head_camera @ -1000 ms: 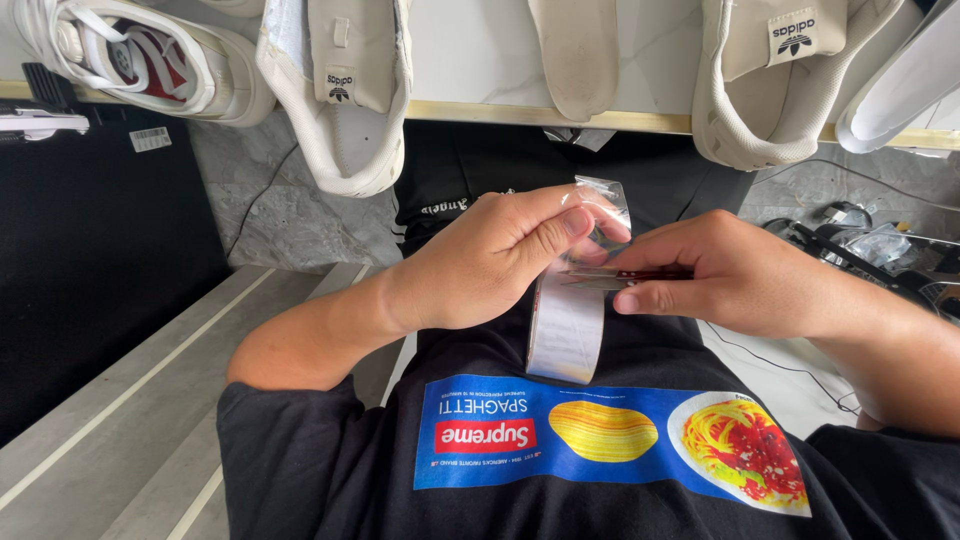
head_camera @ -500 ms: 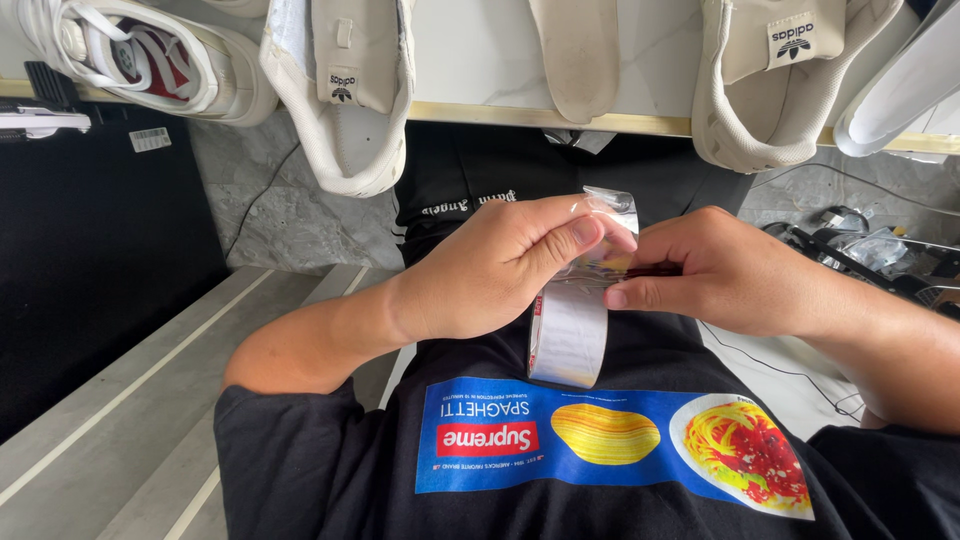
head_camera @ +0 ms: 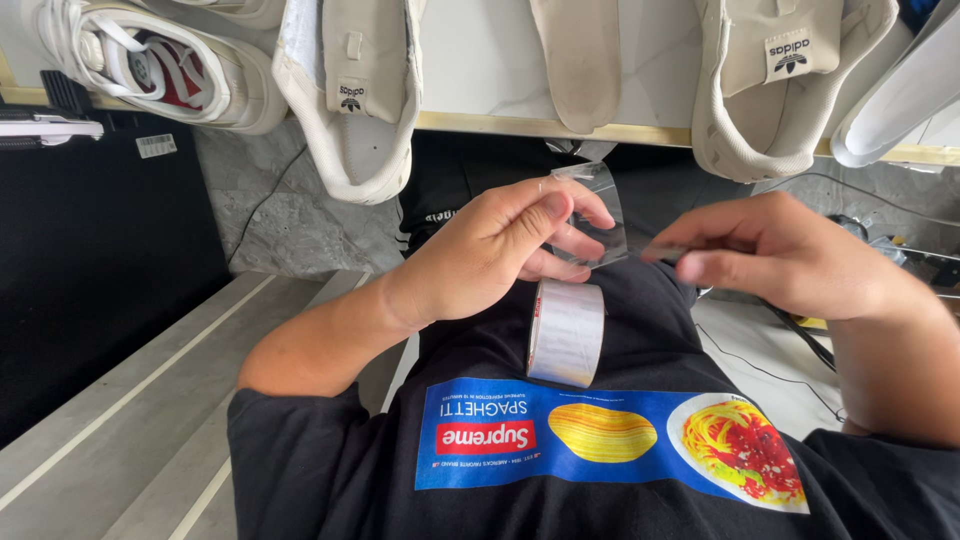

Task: The person peels a strip of adhesive tape from a roll, cuts it using small pliers, and applies the tape to the heel area of a shoe insole by hand.

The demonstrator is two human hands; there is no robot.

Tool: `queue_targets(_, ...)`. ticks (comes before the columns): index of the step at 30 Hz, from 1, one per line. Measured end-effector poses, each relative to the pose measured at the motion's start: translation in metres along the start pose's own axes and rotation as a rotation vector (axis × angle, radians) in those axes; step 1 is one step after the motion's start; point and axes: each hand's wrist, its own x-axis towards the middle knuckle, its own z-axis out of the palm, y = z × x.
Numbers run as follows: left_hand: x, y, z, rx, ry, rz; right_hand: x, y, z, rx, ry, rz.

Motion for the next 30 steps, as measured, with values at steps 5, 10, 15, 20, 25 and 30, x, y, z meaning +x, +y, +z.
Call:
queue_targets(5,-0.001,-0.005,-0.006,-0.052,0.049,-0.017,-0.004,0.044,0.029,-0.065,0.263,-0.008)
queue_targets(10,-0.010,-0.004,-0.013,-0.023,0.138,-0.104,0.013,0.046,0.071,0.040,0.225,-0.266)
queue_targets(15,-0.020,-0.007,-0.020,-0.110,0.244,-0.084,0.018,0.022,0.096,-0.057,0.221,-0.425)
queue_targets(20,-0.032,0.003,-0.043,-0.022,0.410,0.415,0.043,-0.002,0.084,-0.008,0.293,-0.442)
queue_targets(25,-0.058,0.014,-0.073,-0.141,0.628,0.777,0.140,-0.060,0.028,-0.405,0.648,-0.595)
queue_targets(30,-0.058,-0.001,-0.078,-0.263,0.639,0.795,0.278,-0.100,-0.015,-0.642,0.719,-0.704)
